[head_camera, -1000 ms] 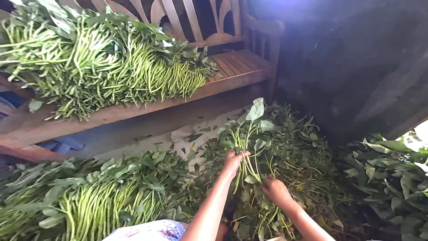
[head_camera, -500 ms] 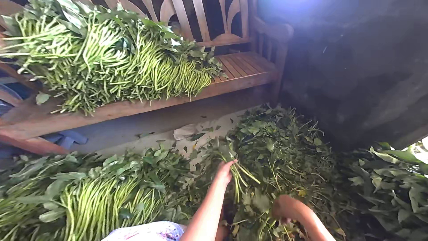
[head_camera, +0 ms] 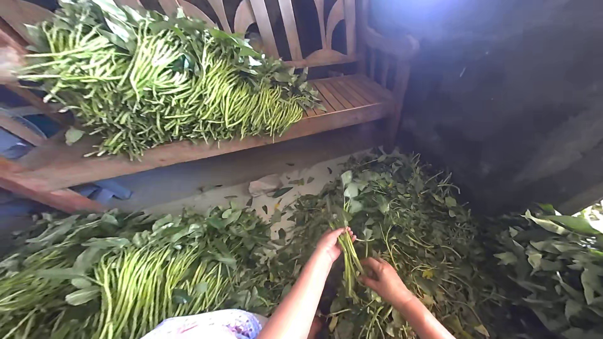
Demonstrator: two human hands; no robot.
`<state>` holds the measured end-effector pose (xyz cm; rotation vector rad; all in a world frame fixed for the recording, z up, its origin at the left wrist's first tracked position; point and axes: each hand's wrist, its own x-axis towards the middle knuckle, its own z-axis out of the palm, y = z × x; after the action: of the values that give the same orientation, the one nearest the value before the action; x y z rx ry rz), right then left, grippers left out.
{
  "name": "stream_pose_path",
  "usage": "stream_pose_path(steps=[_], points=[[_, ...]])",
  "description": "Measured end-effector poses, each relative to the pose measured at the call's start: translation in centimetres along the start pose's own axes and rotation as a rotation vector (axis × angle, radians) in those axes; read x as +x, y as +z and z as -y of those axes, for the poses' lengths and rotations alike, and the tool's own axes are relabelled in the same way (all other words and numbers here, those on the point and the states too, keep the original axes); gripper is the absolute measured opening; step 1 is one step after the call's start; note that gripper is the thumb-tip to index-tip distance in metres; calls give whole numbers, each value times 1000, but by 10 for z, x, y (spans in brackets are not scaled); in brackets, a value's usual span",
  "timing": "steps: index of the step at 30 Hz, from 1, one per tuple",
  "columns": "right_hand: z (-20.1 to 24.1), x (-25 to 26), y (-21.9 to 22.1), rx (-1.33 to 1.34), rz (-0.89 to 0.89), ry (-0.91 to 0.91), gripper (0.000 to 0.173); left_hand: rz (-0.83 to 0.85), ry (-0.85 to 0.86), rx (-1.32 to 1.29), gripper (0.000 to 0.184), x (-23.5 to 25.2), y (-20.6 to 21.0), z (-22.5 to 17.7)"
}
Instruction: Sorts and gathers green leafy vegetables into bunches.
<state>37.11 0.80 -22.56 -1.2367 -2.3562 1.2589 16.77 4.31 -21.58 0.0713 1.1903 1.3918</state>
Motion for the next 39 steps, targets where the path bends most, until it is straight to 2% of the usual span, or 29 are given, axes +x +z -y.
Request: stream_pose_path(steps=[3, 7, 8, 10, 12, 13, 14, 15, 17, 21, 25, 28, 30, 32, 36, 38, 39], points=[[4, -3, 5, 3, 32, 11, 43, -124, 14, 38, 23, 6, -1, 10], [0, -3, 4, -14, 91, 13, 38, -197, 96, 105, 29, 13, -4, 18], [1, -4, 5, -6, 152, 1, 37, -214, 150, 113, 30, 17, -8, 15], [7, -9, 2, 53, 384, 22, 41, -234, 228, 151, 34, 25, -20, 5], [10, -13, -5, 239, 552, 118, 47, -247, 269, 193, 37, 24, -25, -2], [9, -11, -6, 309, 505, 136, 50, -241, 286, 212, 38, 19, -23, -2], [7, -7, -7, 318, 365, 141, 52, -226, 302, 225, 39, 13, -18, 1], [5, 1, -7, 257, 201, 149, 53, -201, 305, 234, 40, 7, -11, 5], [-2, 16, -2, 144, 22, 177, 58, -160, 289, 236, 39, -8, 5, 16], [-8, 25, 17, 395, -190, 231, 39, -106, 251, 180, 40, -23, 22, 27], [-9, 23, 32, 719, -347, 331, 39, -50, 195, 70, 38, -21, 19, 31], [-8, 21, 39, 778, -466, 395, 39, -67, 120, 28, 37, -18, 18, 36], [-9, 21, 39, 749, -439, 416, 39, -86, 61, -3, 36, -17, 17, 38], [-8, 22, 37, 771, -292, 443, 38, -72, 17, -15, 33, -15, 13, 36], [-9, 23, 23, 981, 5, 451, 34, 123, -59, 35, 32, -14, 1, 21], [-19, 25, 8, 860, 78, 386, 43, 191, -59, 71, 33, -11, -4, 9], [-26, 27, 0, 732, 32, 371, 49, 177, -32, 84, 30, -10, -5, 3]])
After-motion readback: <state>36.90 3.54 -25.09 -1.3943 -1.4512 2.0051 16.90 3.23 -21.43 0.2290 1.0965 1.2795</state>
